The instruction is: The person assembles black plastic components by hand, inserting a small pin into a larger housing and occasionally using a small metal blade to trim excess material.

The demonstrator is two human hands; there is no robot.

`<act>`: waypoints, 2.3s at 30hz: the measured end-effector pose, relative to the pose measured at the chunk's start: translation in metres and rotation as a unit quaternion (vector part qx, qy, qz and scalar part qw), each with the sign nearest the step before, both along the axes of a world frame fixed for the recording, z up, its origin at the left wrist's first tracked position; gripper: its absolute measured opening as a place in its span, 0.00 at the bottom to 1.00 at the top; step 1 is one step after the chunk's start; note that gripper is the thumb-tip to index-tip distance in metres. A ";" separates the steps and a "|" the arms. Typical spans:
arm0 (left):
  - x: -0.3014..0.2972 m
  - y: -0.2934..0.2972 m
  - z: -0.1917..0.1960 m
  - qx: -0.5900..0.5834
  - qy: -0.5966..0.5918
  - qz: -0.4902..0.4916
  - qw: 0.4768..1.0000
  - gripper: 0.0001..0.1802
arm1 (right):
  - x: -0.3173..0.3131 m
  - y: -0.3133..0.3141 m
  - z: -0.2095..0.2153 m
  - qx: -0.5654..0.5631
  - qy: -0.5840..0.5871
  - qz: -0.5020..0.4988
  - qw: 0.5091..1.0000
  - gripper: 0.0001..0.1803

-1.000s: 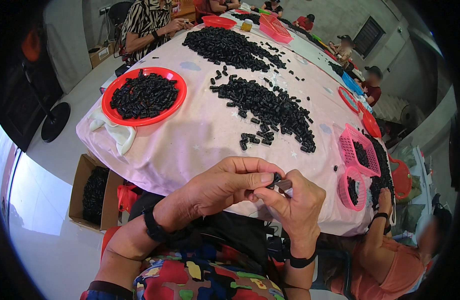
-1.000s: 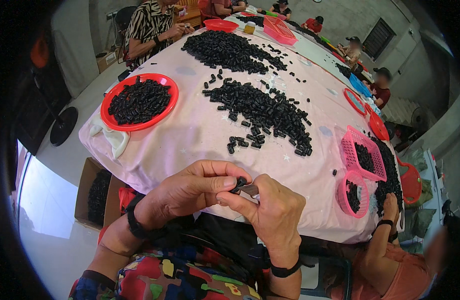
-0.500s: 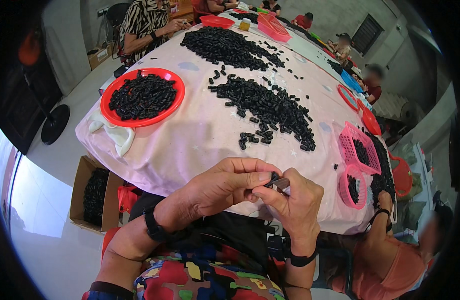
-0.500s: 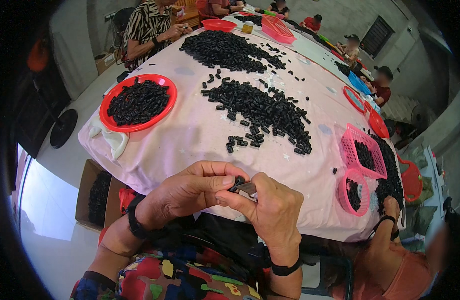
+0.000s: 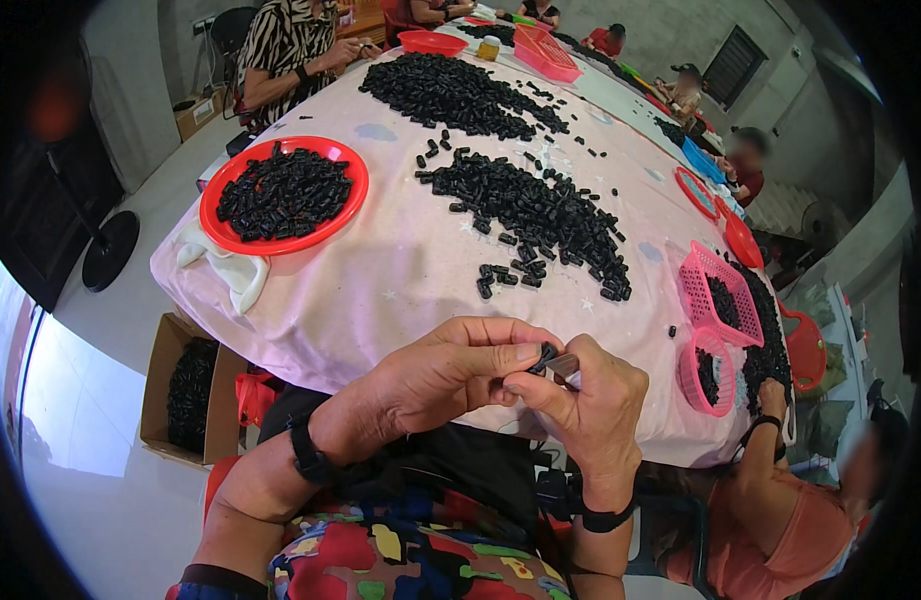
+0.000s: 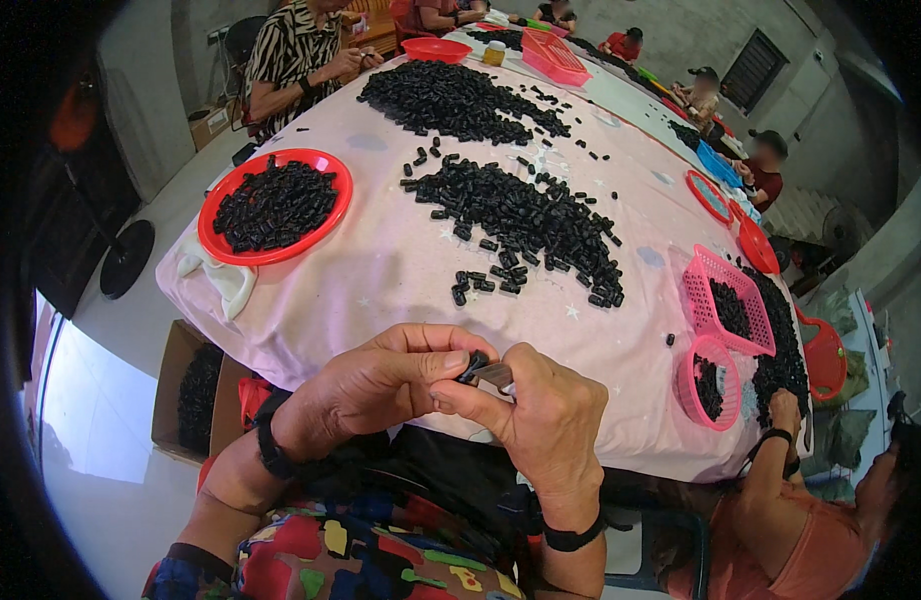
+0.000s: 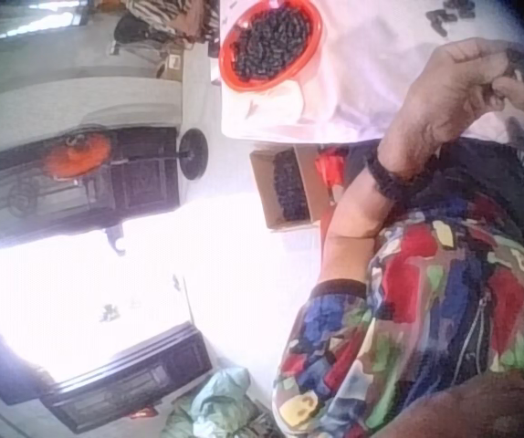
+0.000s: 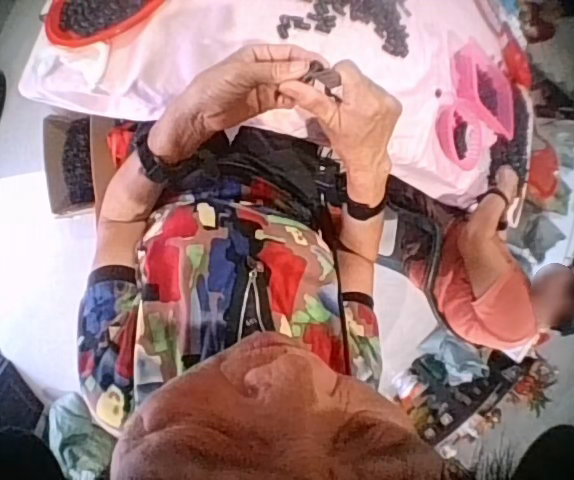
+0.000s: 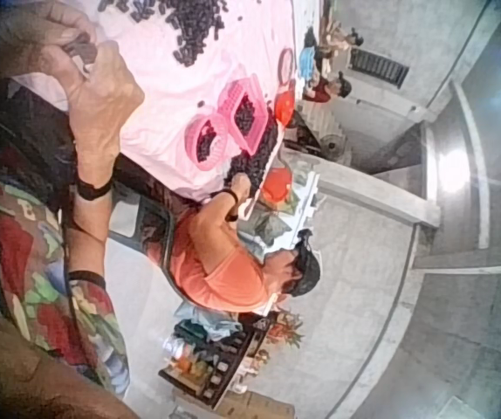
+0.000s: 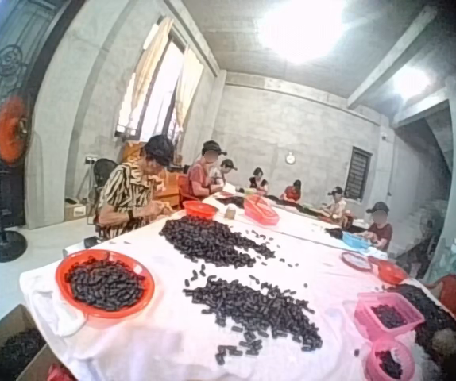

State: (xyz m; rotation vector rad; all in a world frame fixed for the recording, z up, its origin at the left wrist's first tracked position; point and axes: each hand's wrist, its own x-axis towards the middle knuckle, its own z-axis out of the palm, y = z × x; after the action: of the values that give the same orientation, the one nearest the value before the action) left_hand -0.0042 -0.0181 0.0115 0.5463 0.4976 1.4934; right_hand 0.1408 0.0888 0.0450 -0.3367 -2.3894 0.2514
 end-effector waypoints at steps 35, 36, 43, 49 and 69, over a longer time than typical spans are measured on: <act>0.003 -0.001 -0.002 0.004 -0.019 0.002 1.000 0.16 | 0.000 0.002 0.000 -0.023 -0.014 0.023 0.999 0.30; 0.002 -0.001 -0.002 0.003 -0.017 0.004 1.000 0.16 | 0.000 0.002 0.001 -0.023 -0.014 0.023 0.999 0.30; 0.002 -0.002 0.002 -0.011 -0.021 0.016 1.000 0.16 | -0.002 -0.001 -0.002 0.001 0.004 0.026 1.000 0.29; 0.005 -0.002 0.004 0.002 -0.009 0.005 1.000 0.16 | 0.003 -0.002 0.005 -0.018 0.010 0.005 1.000 0.31; 0.002 -0.004 0.009 -0.010 0.013 0.024 1.000 0.16 | 0.000 -0.006 0.007 0.006 -0.002 0.030 1.000 0.24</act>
State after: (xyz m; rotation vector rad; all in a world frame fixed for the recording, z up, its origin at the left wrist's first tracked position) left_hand -0.0026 -0.0222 0.0210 0.5411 0.5486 1.5263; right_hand 0.1408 0.0830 0.0519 -0.2591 -2.4060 0.2640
